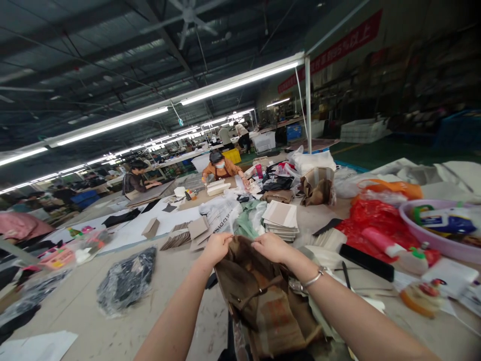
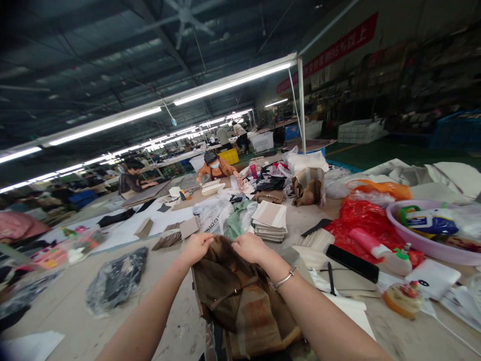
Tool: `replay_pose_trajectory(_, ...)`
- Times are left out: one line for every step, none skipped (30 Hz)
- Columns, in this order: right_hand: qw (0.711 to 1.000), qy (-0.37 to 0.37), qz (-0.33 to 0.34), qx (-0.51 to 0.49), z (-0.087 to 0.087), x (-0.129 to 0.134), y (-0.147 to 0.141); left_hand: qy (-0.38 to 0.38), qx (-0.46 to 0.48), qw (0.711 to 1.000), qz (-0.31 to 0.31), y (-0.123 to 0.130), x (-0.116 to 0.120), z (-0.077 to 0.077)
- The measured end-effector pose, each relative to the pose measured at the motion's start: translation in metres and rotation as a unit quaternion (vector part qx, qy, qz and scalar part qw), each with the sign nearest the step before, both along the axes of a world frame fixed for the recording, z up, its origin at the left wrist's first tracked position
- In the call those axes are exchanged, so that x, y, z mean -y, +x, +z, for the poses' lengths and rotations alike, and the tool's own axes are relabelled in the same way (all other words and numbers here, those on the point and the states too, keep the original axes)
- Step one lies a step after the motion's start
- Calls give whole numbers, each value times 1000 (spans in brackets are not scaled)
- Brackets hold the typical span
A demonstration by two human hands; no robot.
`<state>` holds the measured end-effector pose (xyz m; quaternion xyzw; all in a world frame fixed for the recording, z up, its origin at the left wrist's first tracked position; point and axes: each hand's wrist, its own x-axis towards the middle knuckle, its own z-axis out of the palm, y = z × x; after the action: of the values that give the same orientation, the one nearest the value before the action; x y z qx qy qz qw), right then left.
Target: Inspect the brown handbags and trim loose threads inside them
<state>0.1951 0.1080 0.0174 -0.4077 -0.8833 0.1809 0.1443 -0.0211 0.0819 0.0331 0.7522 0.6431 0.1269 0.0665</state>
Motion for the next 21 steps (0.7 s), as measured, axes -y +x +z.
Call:
replay_pose_trajectory(1000,-3,-1,0,1,0,0,-5,-14,1000,3,1,-1,1)
replay_pose_trajectory(1000,-5,-1,0,2,0,-1,-8,-25,1000,9,2,-1,2)
replay_pose_trajectory(1000,-8,-1,-1,3,1,-2,-11,-33,999,16,2,-1,4)
replay_pose_trajectory(1000,-11,0,-5,3,2,-3,-12,-40,999,24,3,1,5)
replay_pose_trajectory(1000,-17,0,-10,2,3,-3,-14,-43,999,29,3,3,6)
replay_pose_trajectory(1000,-25,-2,-19,1,3,-4,-14,-41,999,31,2,5,7)
replay_pose_trajectory(999,-35,0,-34,-2,2,-4,-11,-37,999,30,1,7,7)
replay_pose_trajectory(998,-48,0,-41,-5,0,-4,-13,-19,1000,7,-1,9,6)
replay_pose_trajectory(997,-51,7,-52,-8,-3,-4,-10,6,1000,-11,-2,10,5)
replay_pose_trajectory(997,-51,13,-59,-11,-6,-4,-3,24,1000,-18,-4,11,4)
replay_pose_trajectory(996,-53,12,-65,-14,-10,-3,-1,34,999,-17,-6,11,3)
replay_pose_trajectory(996,-55,15,-70,-16,-12,-3,-4,33,999,-7,-7,11,1)
replay_pose_trajectory(995,-58,21,-75,-17,-14,-3,-8,29,1000,7,-8,12,1)
replay_pose_trajectory(995,-60,25,-78,-19,-15,-2,-12,21,999,22,-8,12,0)
replay_pose_trajectory(995,-62,28,-80,-20,-15,-2,-14,13,999,33,-8,13,0)
replay_pose_trajectory(994,-62,30,-81,-21,-15,-2,-11,8,999,37,-8,14,-1)
replay_pose_trajectory(994,-62,31,-80,-22,-15,-2,-4,6,999,31,-8,14,-2)
replay_pose_trajectory(994,-61,31,-80,-24,-16,-2,5,7,1000,20,-9,14,-3)
replay_pose_trajectory(994,-63,33,-80,-27,-17,-3,15,7,1000,7,-9,14,-4)
replay_pose_trajectory(994,-65,37,-81,-30,-18,-3,23,5,1000,0,-9,13,-6)
replay_pose_trajectory(993,-69,43,-84,-32,-21,-3,27,-1,1000,0,-8,11,-8)
